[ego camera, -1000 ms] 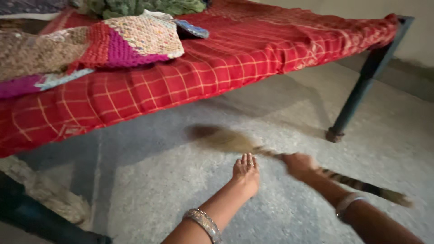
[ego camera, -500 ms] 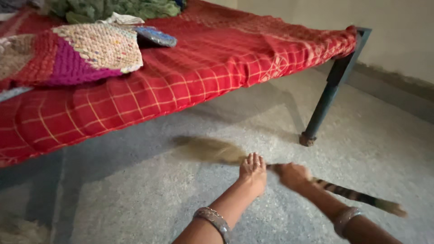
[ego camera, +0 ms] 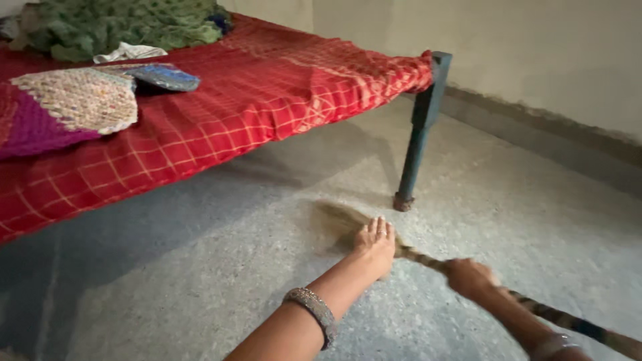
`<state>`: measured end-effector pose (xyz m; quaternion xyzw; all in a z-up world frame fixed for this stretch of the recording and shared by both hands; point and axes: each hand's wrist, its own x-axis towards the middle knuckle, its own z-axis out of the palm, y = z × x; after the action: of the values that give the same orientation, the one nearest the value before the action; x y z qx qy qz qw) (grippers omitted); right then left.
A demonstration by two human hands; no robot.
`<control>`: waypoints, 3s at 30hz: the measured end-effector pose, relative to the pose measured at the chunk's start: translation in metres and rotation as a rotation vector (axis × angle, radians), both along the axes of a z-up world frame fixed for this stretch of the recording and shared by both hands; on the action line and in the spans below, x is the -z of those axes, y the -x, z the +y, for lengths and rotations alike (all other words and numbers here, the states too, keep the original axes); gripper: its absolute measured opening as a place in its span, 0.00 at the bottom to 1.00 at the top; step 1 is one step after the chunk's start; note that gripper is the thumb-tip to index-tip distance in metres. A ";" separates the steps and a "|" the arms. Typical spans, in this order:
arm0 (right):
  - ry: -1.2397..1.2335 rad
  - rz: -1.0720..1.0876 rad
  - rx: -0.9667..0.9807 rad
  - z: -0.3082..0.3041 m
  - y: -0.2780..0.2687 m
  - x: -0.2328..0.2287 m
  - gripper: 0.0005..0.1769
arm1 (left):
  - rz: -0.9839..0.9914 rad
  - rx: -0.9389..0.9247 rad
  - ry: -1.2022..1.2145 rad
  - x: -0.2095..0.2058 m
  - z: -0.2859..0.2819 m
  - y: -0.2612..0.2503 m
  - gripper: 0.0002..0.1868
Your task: The person sweeps a tiled floor using a traditional straw broom. They move debris, including a green plastic strip, across the room and under a bed frame.
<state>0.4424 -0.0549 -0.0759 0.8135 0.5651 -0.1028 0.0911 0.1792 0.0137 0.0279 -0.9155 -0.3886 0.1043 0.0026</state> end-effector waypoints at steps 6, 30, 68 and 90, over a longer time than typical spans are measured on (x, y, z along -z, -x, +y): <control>-0.030 -0.310 0.194 -0.059 -0.164 -0.039 0.14 | -0.034 0.119 -0.098 0.007 -0.021 -0.036 0.60; -0.078 -0.040 0.471 -0.283 -0.119 -0.095 0.15 | -0.013 0.633 -0.072 0.057 -0.145 -0.355 0.59; 0.288 -0.269 1.025 -0.636 -0.166 -0.125 0.30 | 0.065 1.219 0.004 0.022 -0.294 -0.386 0.45; 0.343 -0.260 0.909 -0.762 -0.065 -0.156 0.30 | -0.014 1.377 0.017 0.009 -0.381 -0.382 0.43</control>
<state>0.5077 -0.8173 0.0806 0.9568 0.1125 -0.1211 0.2391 0.5612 -0.3670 0.0189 -0.9545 0.2822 0.0759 0.0587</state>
